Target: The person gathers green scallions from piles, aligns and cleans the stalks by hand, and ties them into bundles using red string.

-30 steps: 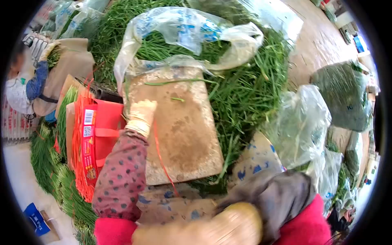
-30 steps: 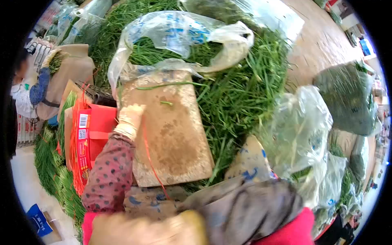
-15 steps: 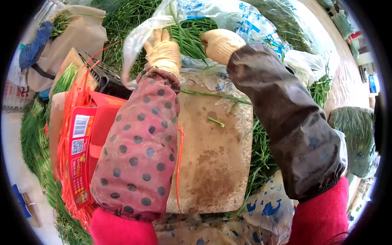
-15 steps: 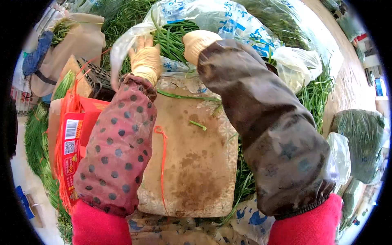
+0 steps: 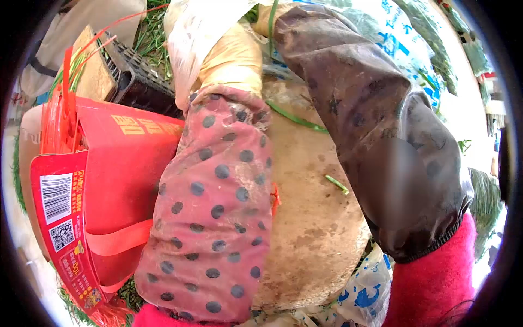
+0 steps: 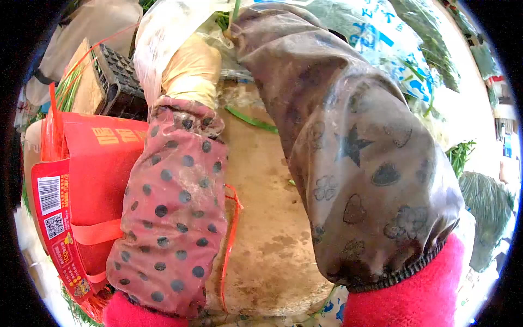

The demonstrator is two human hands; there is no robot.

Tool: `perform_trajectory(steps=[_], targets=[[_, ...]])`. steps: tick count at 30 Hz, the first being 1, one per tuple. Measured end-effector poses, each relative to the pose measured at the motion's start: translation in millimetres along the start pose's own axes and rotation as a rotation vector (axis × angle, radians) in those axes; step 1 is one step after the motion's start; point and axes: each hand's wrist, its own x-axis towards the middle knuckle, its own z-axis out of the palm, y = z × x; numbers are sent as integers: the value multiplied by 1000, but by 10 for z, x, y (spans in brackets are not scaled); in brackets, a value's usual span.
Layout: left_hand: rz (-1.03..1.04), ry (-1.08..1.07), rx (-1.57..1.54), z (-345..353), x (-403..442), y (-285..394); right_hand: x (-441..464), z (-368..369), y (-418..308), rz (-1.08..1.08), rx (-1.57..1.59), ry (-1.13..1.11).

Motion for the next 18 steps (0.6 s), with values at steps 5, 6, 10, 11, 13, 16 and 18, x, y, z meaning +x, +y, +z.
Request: perform_trajectory(steps=[5,6,10,11,13,16,18], targets=[[4,46,-28,9,-3,3,207,13,-33,-1,-1,32],[1,54,-28,3,-1,12,218,-2,-22,-1,3,40],[-33,104,-17,13,13,6,123,-154,120,-16,76,90],[-48,118,-8,16,16,5,72,-222,189,-21,102,103],[-85,147,23,35,19,8,-68,-339,345,-28,170,129],[-151,216,112,42,29,-5,-299,-539,589,-29,283,161],[-161,240,207,1,29,20,-455,-675,749,-25,352,184]])
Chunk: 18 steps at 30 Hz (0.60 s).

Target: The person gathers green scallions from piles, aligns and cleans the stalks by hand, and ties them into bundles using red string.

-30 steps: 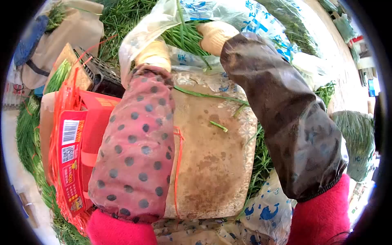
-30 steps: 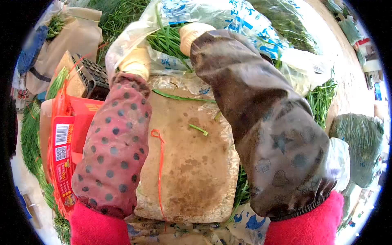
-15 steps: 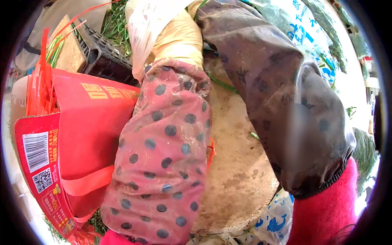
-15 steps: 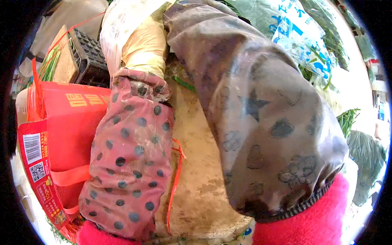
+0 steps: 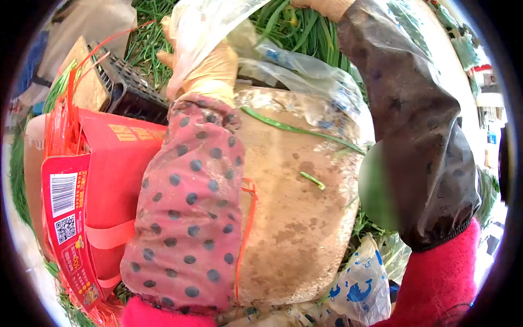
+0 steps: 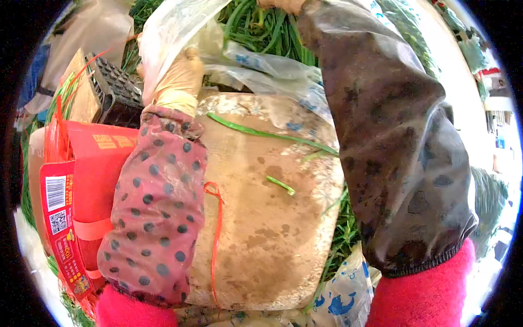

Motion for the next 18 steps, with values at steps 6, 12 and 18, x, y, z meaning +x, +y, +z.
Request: perform_trajectory(steps=[6,12,18], targets=[[468,-210,-710,-649,-234,373,-456,-481,-147,328,102,-81],[-265,-338,-1404,-479,-158,647,-746,-374,-66,-134,706,6],[-437,-578,-1369,-437,-227,1013,-1281,-348,-190,0,72,88]])
